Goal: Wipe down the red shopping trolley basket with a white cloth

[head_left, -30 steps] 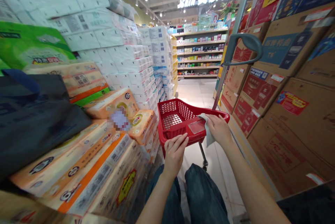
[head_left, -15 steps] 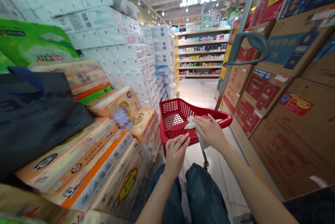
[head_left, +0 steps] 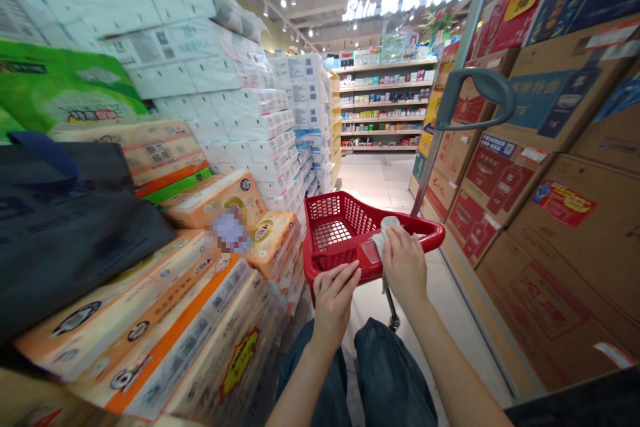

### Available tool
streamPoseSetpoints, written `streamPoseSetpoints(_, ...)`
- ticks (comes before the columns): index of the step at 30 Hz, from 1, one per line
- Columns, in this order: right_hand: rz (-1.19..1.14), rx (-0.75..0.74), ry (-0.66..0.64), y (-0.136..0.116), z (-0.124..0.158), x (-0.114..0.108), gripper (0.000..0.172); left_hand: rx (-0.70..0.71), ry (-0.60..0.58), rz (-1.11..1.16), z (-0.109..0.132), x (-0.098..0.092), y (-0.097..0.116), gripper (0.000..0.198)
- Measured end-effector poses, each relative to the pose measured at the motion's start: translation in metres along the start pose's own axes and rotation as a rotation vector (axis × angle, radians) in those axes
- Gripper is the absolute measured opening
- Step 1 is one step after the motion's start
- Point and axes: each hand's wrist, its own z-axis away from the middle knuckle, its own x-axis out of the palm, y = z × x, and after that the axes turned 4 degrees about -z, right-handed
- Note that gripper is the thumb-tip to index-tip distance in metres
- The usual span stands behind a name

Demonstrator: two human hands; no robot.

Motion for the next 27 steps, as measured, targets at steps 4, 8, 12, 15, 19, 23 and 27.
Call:
streamPoseSetpoints(4,-0.117,-0.170,-0.142,-0.039,0.006,0.001,0.035,0.003,0.044,0.012,-0.002,0.000,-0.001,0.031)
streamPoseSetpoints(8,-0.226,-0.324,-0.171,-0.033,0.003,-0.006,0.030,0.019,0.038,0.007,-0.001,-0.003,-0.003,0.030)
streamPoseSetpoints(12,-0.227,-0.359,-0.086,0.020,-0.005,-0.014,0.029,0.035,-0.012,0.001,0.000,-0.005,-0.004,0.035)
streamPoseSetpoints(15,-0.207,-0.244,0.012,0.065,-0.006,-0.012,0.030,0.027,-0.007,0.007,-0.001,-0.005,-0.002,0.035)
streamPoseSetpoints(19,-0.203,-0.011,0.214,0.084,0.000,-0.001,0.033,0.016,-0.002,0.023,-0.003,-0.004,0.002,0.035)
streamPoseSetpoints(23,-0.232,0.157,0.380,0.044,0.015,0.015,0.032,0.004,-0.011,0.019,-0.003,-0.003,0.001,0.036)
streamPoseSetpoints(27,-0.270,0.090,0.352,-0.012,0.038,0.027,0.030,0.000,-0.013,0.013,-0.003,-0.003,-0.002,0.036)
